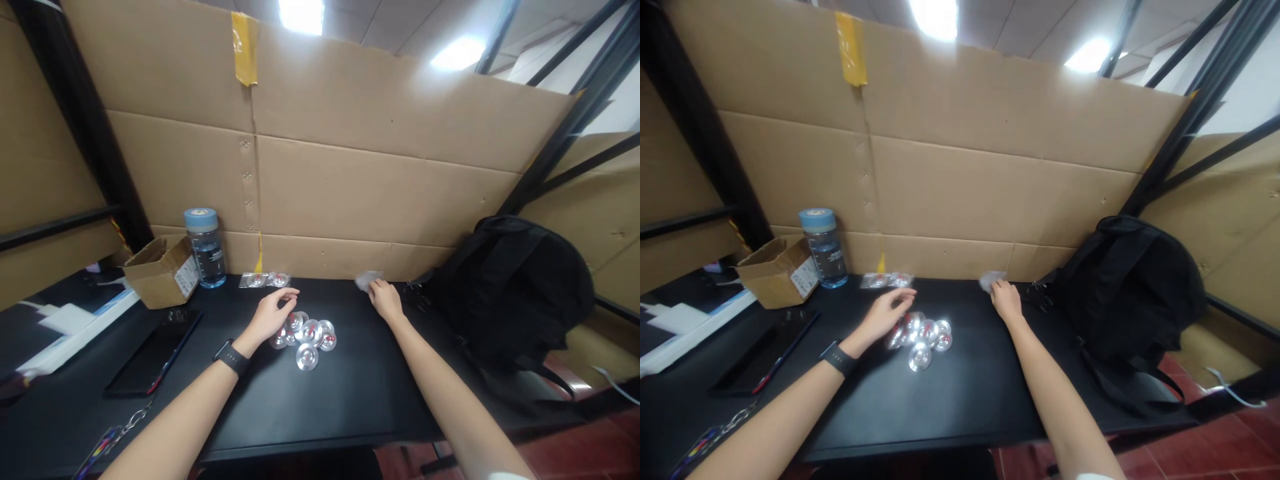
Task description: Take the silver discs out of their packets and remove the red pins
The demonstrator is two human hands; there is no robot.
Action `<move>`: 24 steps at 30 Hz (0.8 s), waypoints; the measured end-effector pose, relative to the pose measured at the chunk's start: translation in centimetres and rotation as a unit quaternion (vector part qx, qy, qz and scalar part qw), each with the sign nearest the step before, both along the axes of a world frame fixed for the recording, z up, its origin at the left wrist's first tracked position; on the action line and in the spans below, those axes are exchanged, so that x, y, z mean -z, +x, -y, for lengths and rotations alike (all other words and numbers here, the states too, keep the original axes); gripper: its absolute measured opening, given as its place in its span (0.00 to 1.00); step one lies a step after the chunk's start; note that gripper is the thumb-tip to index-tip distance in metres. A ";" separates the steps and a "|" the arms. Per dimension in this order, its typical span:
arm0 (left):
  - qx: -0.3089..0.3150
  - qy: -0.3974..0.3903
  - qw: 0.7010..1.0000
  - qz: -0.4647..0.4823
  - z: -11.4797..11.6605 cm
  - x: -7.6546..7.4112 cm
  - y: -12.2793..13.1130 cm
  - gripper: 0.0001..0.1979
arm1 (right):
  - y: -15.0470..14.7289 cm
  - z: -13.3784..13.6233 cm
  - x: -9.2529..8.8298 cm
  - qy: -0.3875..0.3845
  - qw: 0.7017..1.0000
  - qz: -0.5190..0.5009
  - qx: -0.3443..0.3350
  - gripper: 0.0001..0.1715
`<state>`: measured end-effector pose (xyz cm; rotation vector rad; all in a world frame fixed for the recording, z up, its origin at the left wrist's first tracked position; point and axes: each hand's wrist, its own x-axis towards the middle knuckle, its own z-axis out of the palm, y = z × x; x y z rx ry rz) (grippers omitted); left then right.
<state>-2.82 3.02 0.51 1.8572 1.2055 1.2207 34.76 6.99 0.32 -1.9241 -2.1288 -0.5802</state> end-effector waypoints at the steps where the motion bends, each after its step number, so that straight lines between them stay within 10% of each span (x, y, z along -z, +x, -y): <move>1: 0.000 0.000 1.000 -0.002 -0.1 0.1 -0.1 0.16 | -0.2 -0.3 0.0 -0.007 1.000 -0.005 0.003 0.14; 9: 0.002 -0.016 1.000 -0.022 0.0 0.1 -0.3 0.16 | -0.5 -2.9 -0.1 -0.077 0.996 -0.050 0.016 0.23; 24: 0.015 -0.043 0.998 -0.043 0.2 0.1 -0.4 0.16 | 1.7 -8.2 -1.3 -0.166 0.983 -0.078 -0.027 0.10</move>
